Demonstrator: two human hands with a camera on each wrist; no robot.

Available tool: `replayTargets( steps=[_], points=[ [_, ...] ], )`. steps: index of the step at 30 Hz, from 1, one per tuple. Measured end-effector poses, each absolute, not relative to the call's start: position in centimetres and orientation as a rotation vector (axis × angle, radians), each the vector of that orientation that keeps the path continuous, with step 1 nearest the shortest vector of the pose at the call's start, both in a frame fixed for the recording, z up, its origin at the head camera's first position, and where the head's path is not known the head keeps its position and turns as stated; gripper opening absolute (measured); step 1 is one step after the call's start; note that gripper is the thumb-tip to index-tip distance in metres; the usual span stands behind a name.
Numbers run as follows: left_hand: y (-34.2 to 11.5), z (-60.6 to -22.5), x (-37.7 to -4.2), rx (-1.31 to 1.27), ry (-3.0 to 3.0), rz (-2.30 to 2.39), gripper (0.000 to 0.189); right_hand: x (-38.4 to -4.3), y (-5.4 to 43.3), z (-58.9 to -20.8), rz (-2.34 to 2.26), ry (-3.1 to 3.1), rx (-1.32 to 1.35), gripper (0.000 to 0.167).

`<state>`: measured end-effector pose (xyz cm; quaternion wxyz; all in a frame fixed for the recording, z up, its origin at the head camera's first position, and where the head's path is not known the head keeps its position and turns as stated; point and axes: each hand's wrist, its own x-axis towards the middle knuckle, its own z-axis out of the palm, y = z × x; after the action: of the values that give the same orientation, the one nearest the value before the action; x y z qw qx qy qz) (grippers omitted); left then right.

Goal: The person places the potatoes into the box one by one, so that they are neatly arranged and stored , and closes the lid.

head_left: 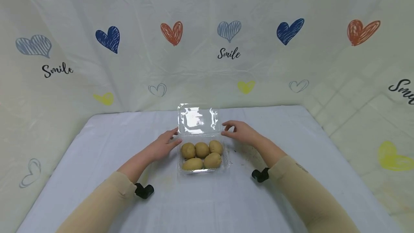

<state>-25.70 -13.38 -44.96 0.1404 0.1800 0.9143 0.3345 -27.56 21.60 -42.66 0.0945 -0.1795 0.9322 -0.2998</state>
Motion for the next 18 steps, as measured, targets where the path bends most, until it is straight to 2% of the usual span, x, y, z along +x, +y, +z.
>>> replayTargets(
  steps=[8, 18],
  points=[
    [-13.7, -44.3, -24.2, 0.520, 2.551, 1.169, 0.068, -25.8, 22.1, -41.9, -0.933, 2.837, -0.610, 0.046],
    [-14.7, -44.0, -21.5, 0.626, 2.599, 1.072, 0.072, -23.0, 23.3, -41.5, -0.876, 2.805, -0.757, 0.035]
  ],
)
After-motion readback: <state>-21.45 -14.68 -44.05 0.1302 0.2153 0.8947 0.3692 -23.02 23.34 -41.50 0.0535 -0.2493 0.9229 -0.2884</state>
